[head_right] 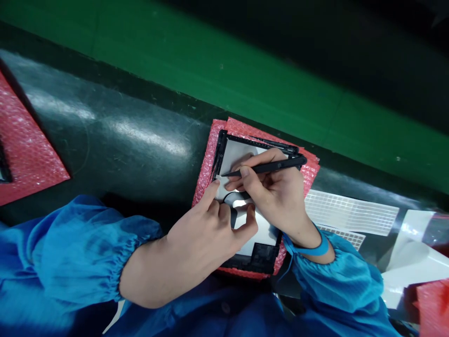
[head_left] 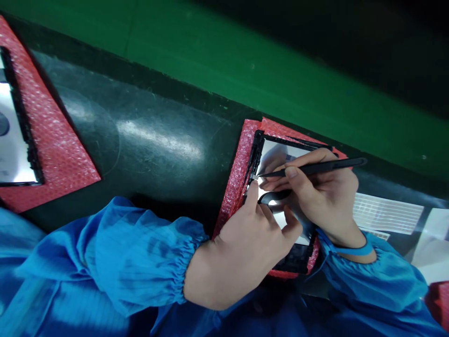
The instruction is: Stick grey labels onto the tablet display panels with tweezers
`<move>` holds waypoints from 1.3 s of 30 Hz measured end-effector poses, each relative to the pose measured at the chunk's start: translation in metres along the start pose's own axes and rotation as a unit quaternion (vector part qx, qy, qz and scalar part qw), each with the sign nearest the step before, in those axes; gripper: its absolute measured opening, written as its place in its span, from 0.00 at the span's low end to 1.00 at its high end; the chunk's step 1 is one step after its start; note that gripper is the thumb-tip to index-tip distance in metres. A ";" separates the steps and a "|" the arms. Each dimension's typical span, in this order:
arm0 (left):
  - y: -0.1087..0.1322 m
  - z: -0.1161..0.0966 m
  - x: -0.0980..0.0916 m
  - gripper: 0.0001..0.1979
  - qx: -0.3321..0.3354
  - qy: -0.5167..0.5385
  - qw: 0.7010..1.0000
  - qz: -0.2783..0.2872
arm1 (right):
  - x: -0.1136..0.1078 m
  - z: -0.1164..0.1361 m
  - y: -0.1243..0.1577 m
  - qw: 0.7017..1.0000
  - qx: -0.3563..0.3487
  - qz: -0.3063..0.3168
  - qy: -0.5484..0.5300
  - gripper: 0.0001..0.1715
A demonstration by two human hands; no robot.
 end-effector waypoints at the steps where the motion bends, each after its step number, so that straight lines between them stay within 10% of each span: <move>1: 0.000 0.000 0.000 0.18 0.003 0.005 1.000 -0.001 | 0.000 0.001 0.000 1.000 -0.005 -0.001 0.004 0.06; 17: -0.009 0.007 -0.007 0.10 0.070 0.058 0.992 0.088 | -0.006 0.008 -0.001 0.997 -0.061 -0.039 -0.037 0.05; 23: 0.021 0.078 -0.007 0.24 -0.212 0.016 0.964 0.161 | -0.075 0.016 0.042 0.961 -0.131 -0.222 -0.102 0.05; 26: 0.040 0.078 0.007 0.18 -0.217 0.090 0.959 0.155 | -0.111 -0.006 0.069 0.945 -0.098 -0.294 -0.104 0.06; 32: 0.064 0.090 -0.013 0.06 -0.300 0.210 0.930 -0.035 | -0.155 -0.066 0.115 0.927 -0.026 -0.359 -0.107 0.07; 39: 0.088 0.089 0.021 0.14 -0.372 0.328 0.868 0.021 | -0.178 -0.102 0.138 0.925 0.010 -0.359 -0.127 0.11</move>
Point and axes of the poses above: each hand's wrist, its own y-axis away from the middle knuckle, its own x-axis out of the palm, z = x × y, the point moved 10 cm from there along -y, towards the middle knuckle, and after that the axes turned 11 degrees about y, right-handed, at the moved point
